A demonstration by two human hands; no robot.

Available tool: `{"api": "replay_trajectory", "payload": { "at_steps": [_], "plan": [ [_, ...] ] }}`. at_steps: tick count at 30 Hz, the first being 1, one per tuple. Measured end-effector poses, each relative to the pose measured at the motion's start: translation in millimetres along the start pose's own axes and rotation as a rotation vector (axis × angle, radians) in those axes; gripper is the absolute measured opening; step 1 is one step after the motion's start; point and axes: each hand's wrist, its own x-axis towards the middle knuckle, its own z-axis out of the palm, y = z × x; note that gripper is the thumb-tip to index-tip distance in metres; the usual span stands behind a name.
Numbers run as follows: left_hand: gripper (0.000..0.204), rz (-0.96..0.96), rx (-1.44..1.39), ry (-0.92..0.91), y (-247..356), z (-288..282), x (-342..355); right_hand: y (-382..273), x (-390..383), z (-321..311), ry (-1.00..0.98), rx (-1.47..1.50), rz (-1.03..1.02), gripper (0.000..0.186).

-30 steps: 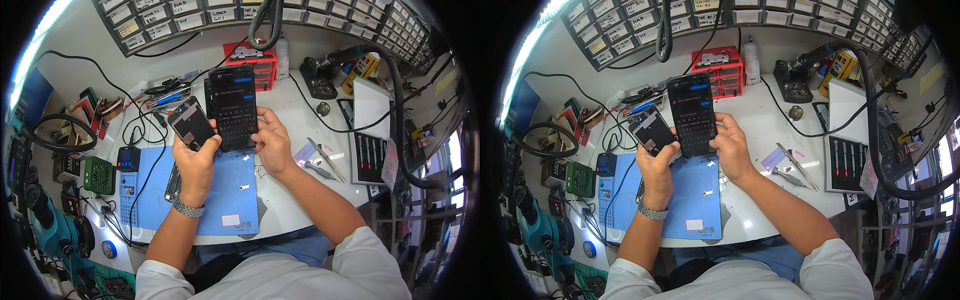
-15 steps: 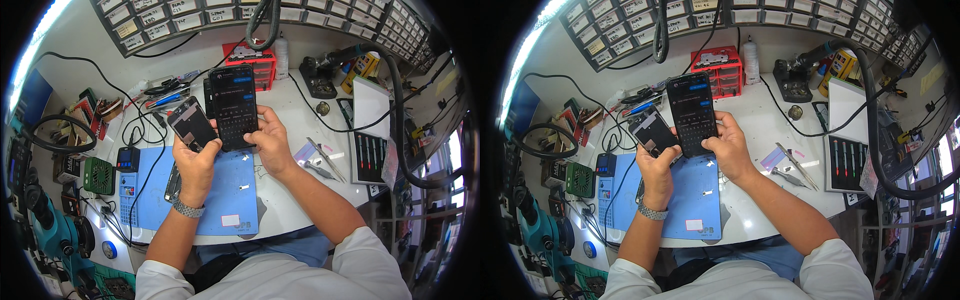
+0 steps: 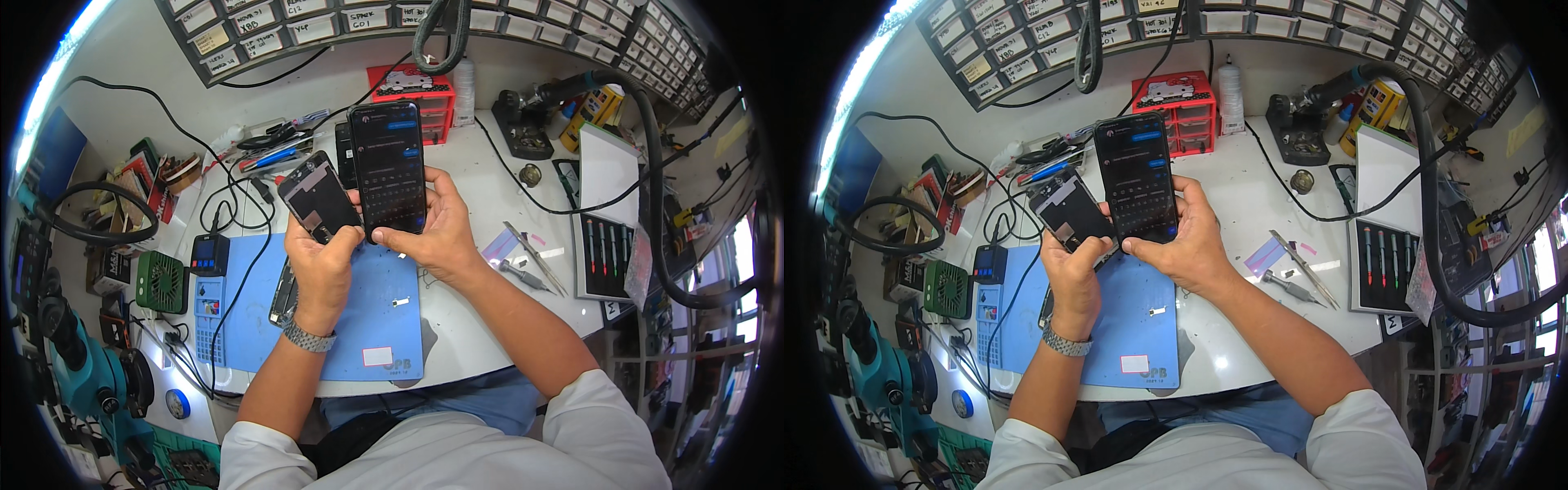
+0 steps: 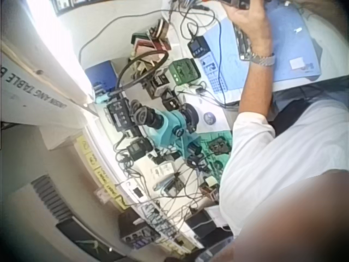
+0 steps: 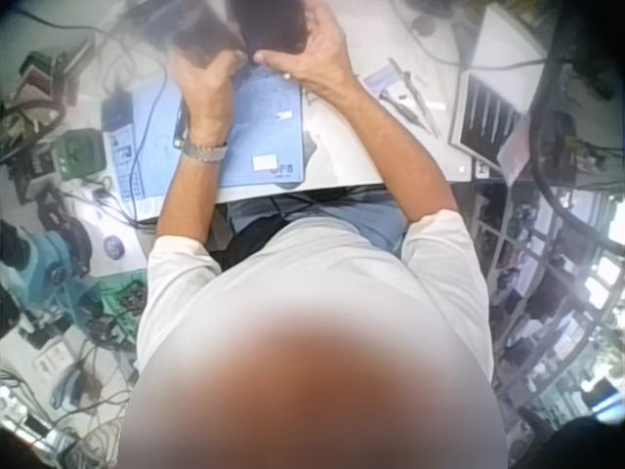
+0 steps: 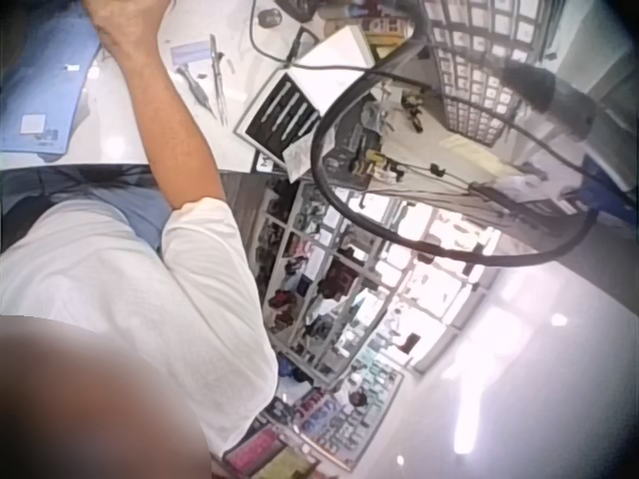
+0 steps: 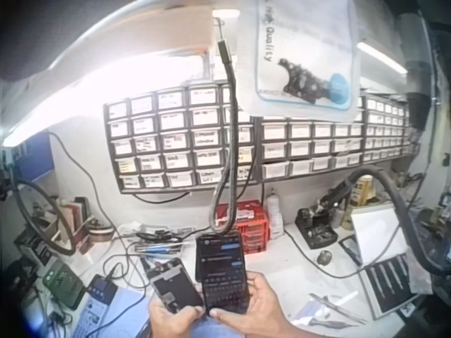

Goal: The person disassembles a smartphone, removes internal components using tweezers, and uses a hot air gun to heat a small part. They then reassemble the device and test it by interacting with the screen.

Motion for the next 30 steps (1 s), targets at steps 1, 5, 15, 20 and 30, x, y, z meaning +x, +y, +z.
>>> {"api": "replay_trajectory", "payload": {
  "at_steps": [1,5,15,20,30],
  "plan": [
    [0.041,0.0,0.004,-0.004,-0.5,0.3,-0.1,0.5,0.2,-0.2,0.008,-0.009,0.0,0.074],
    [0.041,0.014,-0.001,-0.008,0.7,1.6,-0.6,0.5,0.3,1.3,0.029,-0.009,0.002,0.073],
    [0.04,-0.004,0.023,0.011,-1.3,1.0,0.6,6.0,-0.8,-5.5,0.043,-0.027,-0.045,0.058],
    [0.039,-0.002,0.033,0.009,-0.6,1.6,1.1,-1.5,-3.4,-5.2,0.07,0.033,0.028,0.052],
    [0.04,-0.012,0.014,-0.007,1.6,6.5,-1.0,2.7,-1.3,-5.9,0.089,0.022,0.011,0.049]
  ]
}}
